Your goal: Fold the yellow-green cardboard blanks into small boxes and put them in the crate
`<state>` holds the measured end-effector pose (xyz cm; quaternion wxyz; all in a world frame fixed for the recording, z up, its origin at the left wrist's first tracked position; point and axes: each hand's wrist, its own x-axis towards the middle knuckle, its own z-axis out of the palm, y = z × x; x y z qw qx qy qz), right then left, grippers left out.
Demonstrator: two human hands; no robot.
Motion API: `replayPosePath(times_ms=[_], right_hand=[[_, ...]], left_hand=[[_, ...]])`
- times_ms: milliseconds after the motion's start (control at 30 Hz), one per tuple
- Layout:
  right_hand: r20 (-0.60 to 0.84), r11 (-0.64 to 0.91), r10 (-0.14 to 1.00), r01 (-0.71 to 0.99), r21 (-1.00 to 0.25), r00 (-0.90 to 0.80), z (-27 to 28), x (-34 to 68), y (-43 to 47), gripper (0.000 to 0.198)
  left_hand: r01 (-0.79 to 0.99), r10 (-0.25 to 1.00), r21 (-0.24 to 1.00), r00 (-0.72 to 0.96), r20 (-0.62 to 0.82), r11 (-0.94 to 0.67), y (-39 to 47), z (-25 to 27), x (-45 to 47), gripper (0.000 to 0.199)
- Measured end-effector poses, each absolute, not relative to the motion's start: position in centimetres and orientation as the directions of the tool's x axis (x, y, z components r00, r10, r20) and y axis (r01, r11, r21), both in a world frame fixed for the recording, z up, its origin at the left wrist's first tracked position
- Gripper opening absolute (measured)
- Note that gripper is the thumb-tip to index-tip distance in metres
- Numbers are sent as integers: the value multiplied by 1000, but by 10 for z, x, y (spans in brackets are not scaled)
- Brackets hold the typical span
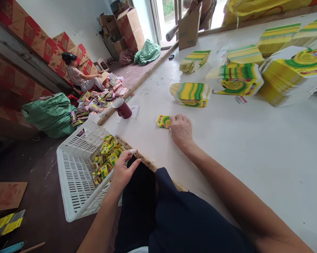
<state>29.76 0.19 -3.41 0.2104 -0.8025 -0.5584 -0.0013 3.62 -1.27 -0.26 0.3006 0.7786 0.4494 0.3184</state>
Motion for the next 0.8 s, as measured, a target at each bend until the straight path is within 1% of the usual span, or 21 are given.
replayPosePath(times_ms=[100, 267, 367, 500, 567, 633, 733, 800], right_hand=[[219, -298, 896, 888, -349, 387, -35, 303, -1, 25], [182, -307, 892, 848, -432, 415, -36, 308, 4, 27], [186, -281, 884, 807, -520, 428, -36, 308, 2, 29], [201, -198, 878, 712, -674, 435, -35, 303, -5, 34], [187, -145, 885, 634, -760, 427, -33, 299, -8, 35], [160, -81, 905, 529, -845, 394, -29, 292, -10, 34], [132, 30, 950, 340, -940, 282, -17, 275, -14, 35], [124, 91, 980, 201, -975, 156, -7, 260, -20, 38]], left_hand=[[501, 884, 758, 415, 213, -418, -13, -4, 41, 27], [523, 889, 736, 386, 245, -430, -12, -1, 48, 25], [523, 900, 742, 350, 260, -419, -14, 3, 52, 22], [472, 914, 804, 352, 204, -361, -21, 4, 57, 22], [417, 921, 855, 355, 158, -308, -24, 2, 61, 23], [329, 937, 919, 335, 101, -217, -26, -2, 65, 28], [121, 977, 992, 215, -1, -26, -24, -5, 74, 49], [-39, 987, 998, 155, -50, 57, -20, -4, 83, 60]])
